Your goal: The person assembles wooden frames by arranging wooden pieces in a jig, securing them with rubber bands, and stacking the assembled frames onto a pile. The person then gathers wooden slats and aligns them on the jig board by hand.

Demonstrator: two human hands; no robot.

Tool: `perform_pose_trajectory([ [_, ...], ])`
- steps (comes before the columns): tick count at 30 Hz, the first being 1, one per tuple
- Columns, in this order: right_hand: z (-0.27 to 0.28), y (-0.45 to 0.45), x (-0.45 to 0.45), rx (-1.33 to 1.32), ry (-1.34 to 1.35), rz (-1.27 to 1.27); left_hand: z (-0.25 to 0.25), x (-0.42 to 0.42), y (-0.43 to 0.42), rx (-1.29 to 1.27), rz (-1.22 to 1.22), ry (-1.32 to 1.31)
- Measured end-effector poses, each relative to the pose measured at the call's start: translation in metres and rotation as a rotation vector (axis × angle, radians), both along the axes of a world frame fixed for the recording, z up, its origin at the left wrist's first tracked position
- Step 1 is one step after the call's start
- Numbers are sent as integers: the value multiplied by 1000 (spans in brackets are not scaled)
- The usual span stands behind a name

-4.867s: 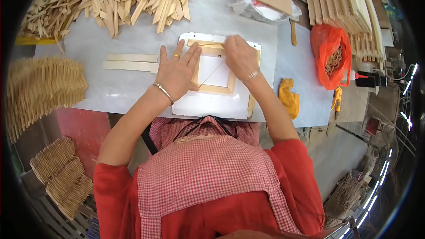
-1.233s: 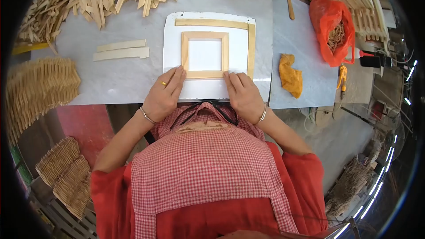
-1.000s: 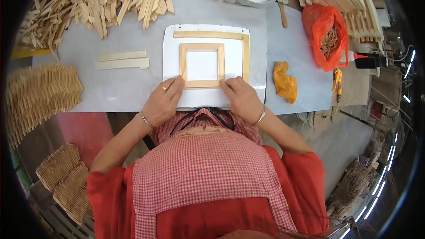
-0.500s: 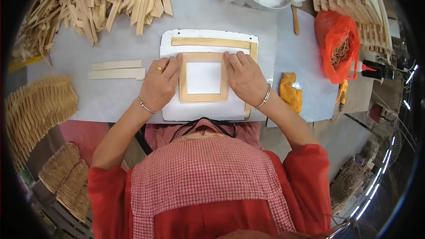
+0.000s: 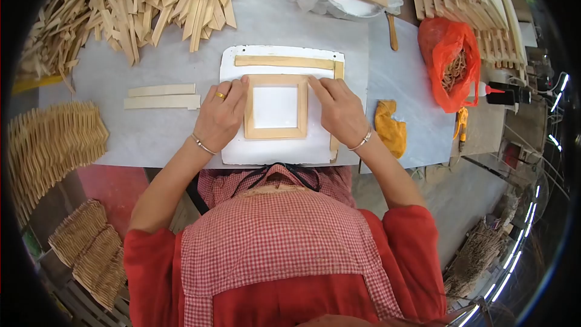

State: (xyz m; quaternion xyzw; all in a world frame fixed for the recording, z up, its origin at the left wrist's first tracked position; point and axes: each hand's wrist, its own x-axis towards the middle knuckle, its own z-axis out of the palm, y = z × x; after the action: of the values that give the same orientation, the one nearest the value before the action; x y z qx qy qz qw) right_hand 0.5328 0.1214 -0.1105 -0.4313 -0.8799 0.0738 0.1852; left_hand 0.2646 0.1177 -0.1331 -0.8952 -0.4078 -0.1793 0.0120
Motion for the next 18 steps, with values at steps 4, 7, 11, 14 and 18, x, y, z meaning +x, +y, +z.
perform_pose_trajectory([
  [4,-2,0,-13,62,-169,-59,2,0,-1,-14,4,16],
  [7,-4,-4,-5,17,-112,-116,1,-1,0,-26,24,-23],
  [11,-11,-4,-1,6,52,-160,0,1,-2,-230,202,-428],
  [14,-7,-3,-13,-133,175,-293,3,3,1,-434,329,-599],
  [18,-7,0,-28,-108,150,-308,5,16,6,-274,228,-503],
])
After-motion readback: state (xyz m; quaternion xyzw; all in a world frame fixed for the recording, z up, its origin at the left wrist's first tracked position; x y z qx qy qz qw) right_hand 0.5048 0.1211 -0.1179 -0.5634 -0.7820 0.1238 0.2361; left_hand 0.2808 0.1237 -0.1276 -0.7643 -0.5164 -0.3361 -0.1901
